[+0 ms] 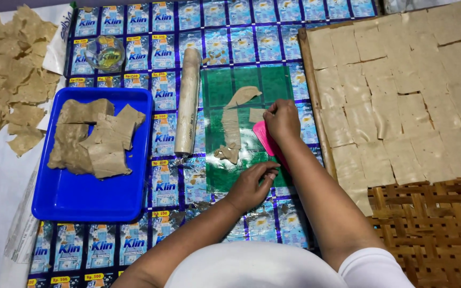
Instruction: Flattening dough with a rolling pin and cutting it into rectangular pieces.
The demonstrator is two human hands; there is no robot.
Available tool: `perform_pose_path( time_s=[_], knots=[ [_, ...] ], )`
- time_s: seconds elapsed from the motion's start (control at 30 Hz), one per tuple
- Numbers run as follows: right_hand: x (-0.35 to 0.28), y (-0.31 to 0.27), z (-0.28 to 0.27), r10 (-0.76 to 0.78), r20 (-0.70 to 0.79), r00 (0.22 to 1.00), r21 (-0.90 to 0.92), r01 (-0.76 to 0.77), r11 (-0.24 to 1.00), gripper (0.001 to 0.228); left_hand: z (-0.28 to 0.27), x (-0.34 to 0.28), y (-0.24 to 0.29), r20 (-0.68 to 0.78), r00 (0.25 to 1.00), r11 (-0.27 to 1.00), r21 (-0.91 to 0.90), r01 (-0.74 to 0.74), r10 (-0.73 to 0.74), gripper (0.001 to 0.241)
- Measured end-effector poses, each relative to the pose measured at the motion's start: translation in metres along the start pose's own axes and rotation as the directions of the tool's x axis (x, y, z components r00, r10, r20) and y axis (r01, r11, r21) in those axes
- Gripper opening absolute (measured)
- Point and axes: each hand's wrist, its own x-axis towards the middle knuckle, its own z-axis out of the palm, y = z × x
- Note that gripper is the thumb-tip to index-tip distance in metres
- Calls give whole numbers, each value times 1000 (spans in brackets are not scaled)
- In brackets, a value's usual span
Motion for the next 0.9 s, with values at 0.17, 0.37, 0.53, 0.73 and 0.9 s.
perform_pose_path(
  time_s=[0.17,0.37,0.53,0.73,0.9],
  knots=[
    [21,8,8,63,78,995,-98,-55,994,13,-2,1,1,5,1000,1000,-30,-5,6,27],
    [25,13,5,19,133,991,-93,-6,996,13,-3,1,2,19,1000,1000,-28,4,-4,26],
    [23,2,-8,-39,160,986,69,28,997,13,-4,0,3,17,1000,1000,-19,5,-5,27],
    [46,28,-4,-23,84,996,378,-11,926,12,-5,1,6,25,1000,1000,2,-7,7,27],
    [13,46,-58,105,28,994,637,-99,765,18,-4,1,2,35,999,1000,20,-1,0,27]
  ],
)
